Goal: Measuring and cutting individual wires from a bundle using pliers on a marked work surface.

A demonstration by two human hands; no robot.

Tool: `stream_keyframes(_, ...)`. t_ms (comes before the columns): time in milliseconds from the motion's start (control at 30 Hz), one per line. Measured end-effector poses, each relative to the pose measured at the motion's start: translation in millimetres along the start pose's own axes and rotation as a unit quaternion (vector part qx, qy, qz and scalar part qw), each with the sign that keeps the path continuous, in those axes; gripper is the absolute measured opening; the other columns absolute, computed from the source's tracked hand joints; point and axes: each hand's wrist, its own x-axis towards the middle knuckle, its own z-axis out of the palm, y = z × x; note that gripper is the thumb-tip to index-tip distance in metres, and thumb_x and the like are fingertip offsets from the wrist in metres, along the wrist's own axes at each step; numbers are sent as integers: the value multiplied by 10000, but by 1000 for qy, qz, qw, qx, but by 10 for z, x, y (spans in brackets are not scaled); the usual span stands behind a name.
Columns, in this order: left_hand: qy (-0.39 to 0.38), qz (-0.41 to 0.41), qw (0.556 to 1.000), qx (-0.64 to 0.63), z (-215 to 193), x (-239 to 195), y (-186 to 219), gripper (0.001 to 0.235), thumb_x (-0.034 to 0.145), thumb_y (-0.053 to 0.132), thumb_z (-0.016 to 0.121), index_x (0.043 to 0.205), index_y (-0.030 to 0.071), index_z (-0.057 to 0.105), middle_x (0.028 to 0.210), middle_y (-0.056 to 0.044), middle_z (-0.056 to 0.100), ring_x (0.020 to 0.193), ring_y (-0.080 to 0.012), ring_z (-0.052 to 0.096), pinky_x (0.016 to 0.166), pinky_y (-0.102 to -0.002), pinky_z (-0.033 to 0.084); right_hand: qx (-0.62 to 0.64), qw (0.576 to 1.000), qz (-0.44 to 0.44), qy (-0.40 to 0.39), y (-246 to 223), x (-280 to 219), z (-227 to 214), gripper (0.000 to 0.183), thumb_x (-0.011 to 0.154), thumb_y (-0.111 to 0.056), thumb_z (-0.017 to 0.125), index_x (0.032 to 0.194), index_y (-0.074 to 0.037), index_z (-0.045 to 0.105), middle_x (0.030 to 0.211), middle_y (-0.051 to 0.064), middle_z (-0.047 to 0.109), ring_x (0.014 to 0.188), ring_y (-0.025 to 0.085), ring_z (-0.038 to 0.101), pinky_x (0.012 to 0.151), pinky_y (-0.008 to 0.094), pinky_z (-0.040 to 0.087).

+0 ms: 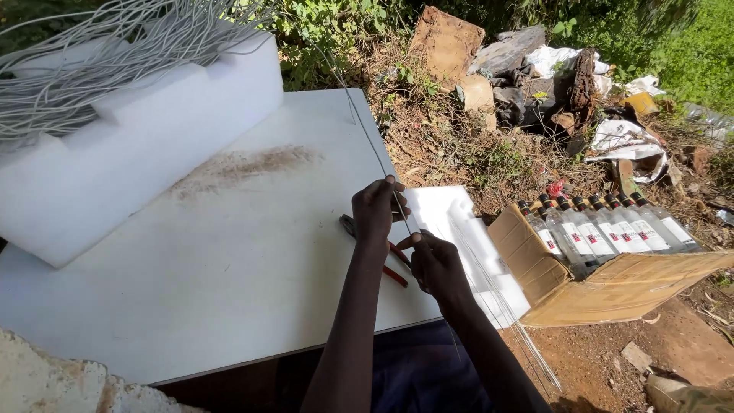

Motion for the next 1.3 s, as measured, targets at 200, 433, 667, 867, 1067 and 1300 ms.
stream_keyframes(200, 47, 13, 998, 43, -52, -107, 70, 312, 973, 220, 551, 794, 2, 684, 590, -153, 647, 469, -192, 645, 462, -273, 555, -89, 995, -49, 7, 308, 339, -32, 315, 999, -263, 587, 870, -15, 732, 448, 45, 434, 425, 99, 402, 401, 206, 307)
stream_keyframes(433, 82, 55, 991, 91, -95, -219, 205, 300, 960, 183, 564, 749, 4, 680, 572, -164, 658, 434, -186, 639, 428, -270, 542, -212, 972, -97, 29, 243, 251, 88, 450, 1010, -400, 559, 754, -64, 714, 530, 93, 480, 529, 153, 424, 514, 303, 359)
stream_keyframes(667, 109, 94, 982, 123, -134, -282, 328, 310, 954, 147, 549, 701, 7, 661, 540, -155, 649, 414, -173, 629, 396, -242, 521, -308, 946, -89, 49, 215, 181, 232, 430, 1025, -382, 505, 802, -88, 726, 742, 135, 724, 753, 344, 635, 712, 417, 479)
stream_keyframes(867, 116, 97, 980, 129, -140, -292, 322, 308, 950, 146, 552, 689, 16, 651, 535, -153, 645, 416, -168, 626, 388, -229, 509, -317, 943, -84, 59, 334, 238, 209, 432, 1028, -369, 493, 789, -86, 714, 741, 122, 730, 746, 343, 629, 718, 418, 483)
stream_keyframes(1067, 121, 96, 979, 135, -151, -300, 332, 305, 943, 148, 552, 682, 20, 646, 535, -159, 641, 416, -172, 625, 382, -229, 502, -298, 948, -98, 53, 402, 284, 183, 474, 1034, -413, 481, 752, -101, 701, 683, 141, 692, 694, 332, 595, 712, 425, 479)
stream_keyframes(1300, 102, 75, 989, 78, -271, -199, 428, 300, 967, 207, 547, 760, 37, 682, 587, -142, 662, 459, -173, 644, 418, -246, 538, -102, 992, -48, -49, -34, -116, 164, 507, 1044, -426, 427, 918, -26, 712, 421, 68, 475, 335, 149, 427, 386, 264, 402)
